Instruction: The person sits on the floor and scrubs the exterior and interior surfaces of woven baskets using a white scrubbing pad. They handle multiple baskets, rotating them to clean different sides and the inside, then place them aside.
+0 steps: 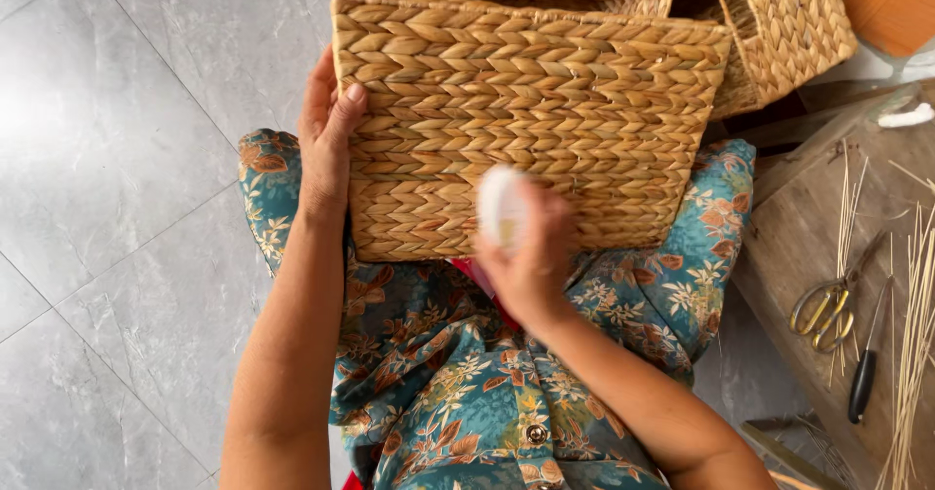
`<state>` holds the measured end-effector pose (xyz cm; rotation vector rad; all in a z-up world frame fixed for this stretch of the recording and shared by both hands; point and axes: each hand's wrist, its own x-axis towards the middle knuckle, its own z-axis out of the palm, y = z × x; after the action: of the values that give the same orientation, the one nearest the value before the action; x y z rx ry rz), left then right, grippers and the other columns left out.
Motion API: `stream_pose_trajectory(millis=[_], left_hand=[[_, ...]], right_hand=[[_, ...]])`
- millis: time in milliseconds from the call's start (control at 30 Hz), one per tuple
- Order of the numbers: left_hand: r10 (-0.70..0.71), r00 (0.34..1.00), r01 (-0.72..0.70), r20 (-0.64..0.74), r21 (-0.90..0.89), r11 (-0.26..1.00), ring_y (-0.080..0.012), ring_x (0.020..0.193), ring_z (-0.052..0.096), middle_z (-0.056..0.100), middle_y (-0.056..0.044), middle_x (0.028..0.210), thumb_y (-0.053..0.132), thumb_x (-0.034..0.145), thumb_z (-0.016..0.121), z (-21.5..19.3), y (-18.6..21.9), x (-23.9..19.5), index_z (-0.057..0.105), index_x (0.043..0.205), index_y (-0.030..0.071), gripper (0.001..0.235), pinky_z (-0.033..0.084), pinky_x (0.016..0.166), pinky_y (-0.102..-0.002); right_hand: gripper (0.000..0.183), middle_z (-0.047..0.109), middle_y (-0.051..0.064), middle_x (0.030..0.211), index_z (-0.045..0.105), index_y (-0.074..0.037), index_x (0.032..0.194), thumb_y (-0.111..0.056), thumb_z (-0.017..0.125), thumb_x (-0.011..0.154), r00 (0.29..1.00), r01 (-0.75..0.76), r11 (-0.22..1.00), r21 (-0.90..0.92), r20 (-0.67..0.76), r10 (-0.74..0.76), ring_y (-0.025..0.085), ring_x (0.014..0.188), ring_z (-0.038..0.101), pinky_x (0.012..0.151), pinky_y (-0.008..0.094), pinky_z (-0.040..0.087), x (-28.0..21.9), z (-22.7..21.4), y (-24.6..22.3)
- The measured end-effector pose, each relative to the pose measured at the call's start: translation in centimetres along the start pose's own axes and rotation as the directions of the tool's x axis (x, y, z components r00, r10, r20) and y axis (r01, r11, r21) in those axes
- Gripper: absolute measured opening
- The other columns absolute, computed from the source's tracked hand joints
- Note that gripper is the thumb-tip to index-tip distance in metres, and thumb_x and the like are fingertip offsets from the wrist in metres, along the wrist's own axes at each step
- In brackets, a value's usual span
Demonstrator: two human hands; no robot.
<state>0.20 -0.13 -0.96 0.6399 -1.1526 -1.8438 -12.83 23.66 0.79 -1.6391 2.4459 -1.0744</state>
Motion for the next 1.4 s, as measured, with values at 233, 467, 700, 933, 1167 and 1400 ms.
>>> stream_pose_trajectory(millis=[233,467,700,933,1167,1400], left_hand=[[0.046,0.998,-0.043,0.048,-0.052,0.998,-0.0242,0.138,0.056,0.057,-0.017,0.149,0.026,0.104,0.068,-0.2,-0.6,0.5,0.037,0.160,0.004,0.067,0.046,0.119,-0.039],[0.034,0.999,-0.035,0.010,0.040,0.999,-0.0238,0.139,0.056,0.055,-0.017,0.151,0.030,0.103,0.066,-0.5,-1.0,0.1,0.037,0.159,0.006,0.068,0.047,0.119,-0.039],[0.029,1.000,-0.029,0.008,-0.078,0.997,-0.0218,0.133,0.057,0.058,-0.018,0.145,0.029,0.106,0.065,-0.2,-1.2,0.8,0.038,0.158,0.006,0.063,0.048,0.116,-0.037],[0.029,1.000,-0.029,-0.007,0.054,0.998,-0.0244,0.137,0.056,0.058,-0.019,0.148,0.035,0.105,0.064,-0.9,-1.7,0.4,0.038,0.158,0.007,0.066,0.048,0.118,-0.041],[0.049,0.999,-0.049,0.000,0.113,0.992,-0.0261,0.143,0.054,0.054,-0.019,0.152,0.038,0.105,0.063,-0.9,-1.7,0.6,0.038,0.158,0.007,0.066,0.045,0.121,-0.043],[0.041,0.999,-0.041,0.004,0.013,0.999,-0.0226,0.134,0.055,0.058,-0.018,0.146,0.033,0.106,0.063,-0.7,-1.3,0.8,0.041,0.157,0.005,0.062,0.046,0.116,-0.039]], right_hand=[[0.089,0.053,0.019,0.131,0.039,-0.010,0.149,-0.025,0.090,0.078,0.958,0.240,0.964,0.118,0.133,-0.255,0.036,0.122,0.052,0.101,0.050,0.045,2.9,2.1,-4.2],[0.085,0.049,0.020,0.132,0.037,-0.009,0.151,-0.019,0.087,0.084,0.989,0.131,0.991,0.006,0.068,-0.131,0.035,0.125,0.050,0.105,0.048,0.045,2.3,-1.9,0.2],[0.089,0.049,0.018,0.122,0.038,-0.012,0.149,-0.026,0.090,0.079,0.969,0.185,0.968,0.171,0.132,-0.209,0.034,0.115,0.050,0.097,0.048,0.045,3.8,4.7,-6.7],[0.085,0.054,0.017,0.126,0.040,-0.009,0.147,-0.022,0.090,0.079,0.949,0.253,0.965,0.067,0.177,-0.261,0.034,0.118,0.052,0.099,0.047,0.048,3.3,1.0,-1.7],[0.082,0.051,0.018,0.126,0.044,-0.009,0.147,-0.017,0.087,0.077,0.992,0.065,0.996,-0.065,0.108,-0.058,0.036,0.118,0.051,0.098,0.049,0.046,0.6,-2.9,0.6],[0.088,0.050,0.019,0.128,0.042,-0.017,0.148,-0.026,0.092,0.076,0.911,0.312,0.928,0.201,0.214,-0.353,0.035,0.111,0.053,0.096,0.050,0.047,0.8,4.6,-6.2]])
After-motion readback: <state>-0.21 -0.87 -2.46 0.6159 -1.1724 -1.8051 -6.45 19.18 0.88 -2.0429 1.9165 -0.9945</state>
